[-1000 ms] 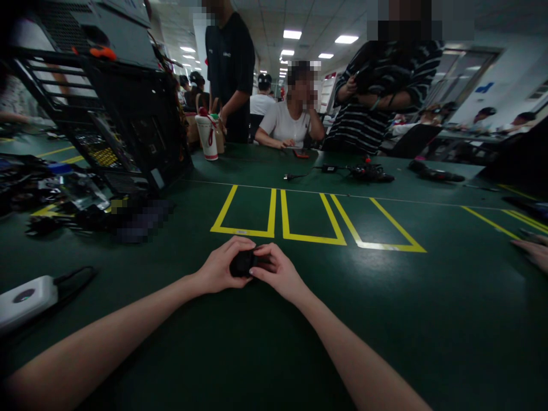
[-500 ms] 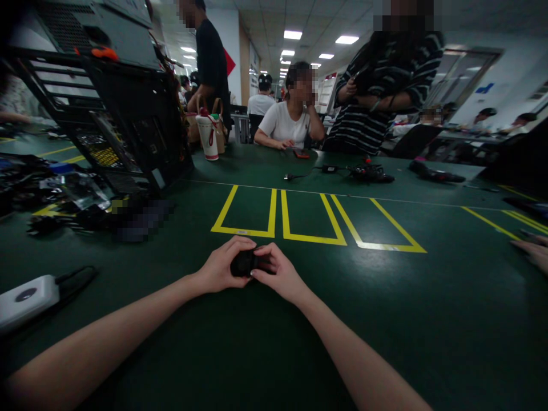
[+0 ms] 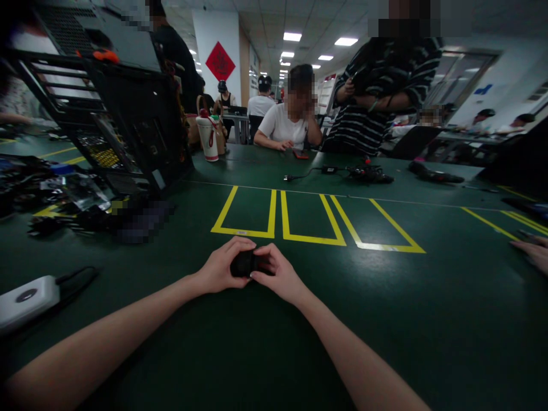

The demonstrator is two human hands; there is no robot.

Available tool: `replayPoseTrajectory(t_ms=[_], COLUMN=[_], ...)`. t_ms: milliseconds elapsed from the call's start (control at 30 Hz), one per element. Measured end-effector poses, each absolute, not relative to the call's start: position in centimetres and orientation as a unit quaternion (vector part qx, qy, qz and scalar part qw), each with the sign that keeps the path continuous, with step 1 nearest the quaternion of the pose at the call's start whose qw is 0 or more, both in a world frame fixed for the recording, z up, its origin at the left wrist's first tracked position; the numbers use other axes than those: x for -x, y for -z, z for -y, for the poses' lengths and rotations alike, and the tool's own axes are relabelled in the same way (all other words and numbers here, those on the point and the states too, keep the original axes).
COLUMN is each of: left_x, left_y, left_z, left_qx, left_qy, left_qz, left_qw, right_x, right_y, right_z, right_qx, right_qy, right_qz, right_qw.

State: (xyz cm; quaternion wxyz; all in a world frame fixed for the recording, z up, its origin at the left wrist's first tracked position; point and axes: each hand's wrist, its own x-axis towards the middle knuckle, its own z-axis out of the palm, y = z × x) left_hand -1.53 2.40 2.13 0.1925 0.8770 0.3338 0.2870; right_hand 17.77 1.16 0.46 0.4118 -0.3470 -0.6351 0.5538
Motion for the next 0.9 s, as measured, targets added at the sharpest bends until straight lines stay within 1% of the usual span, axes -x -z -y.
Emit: replayPoseTrajectory(t_ms=[167, 367, 533, 600, 900], left_x=[1.52, 1.52, 1.54, 1.54, 1.44], left_y=[-2.26, -2.37, -2.51, -2.61, -1.95], left_z=[-2.39, -2.36, -2.33, -2.33, -2.68], left_qx=[-0.880, -0.875, -0.875, -0.874, -0.874], left_qy=[-0.286, -0.283, -0.279, -0.281, -0.293], left_qz=[-0.332, -0.340, -0.340, -0.340, -0.332], left_qw=[0.186, 0.195, 0.201, 0.203, 0.201], right_x=[-17.63, -17.67, -17.49, -17.42, -17.37], right_y=[-0.75, -1.34, -1.18, -1.16, -0.84], right_z=[-0.95, -0.87, -0.66, -0.47, -0.60], right_qx=[0.366, 0.398, 0.363, 0.358, 0.396], right_qy=[-0.524, -0.524, -0.518, -0.513, -0.483], right_qz=[0.640, 0.643, 0.654, 0.663, 0.662], right_qw=[0.428, 0.392, 0.415, 0.412, 0.413])
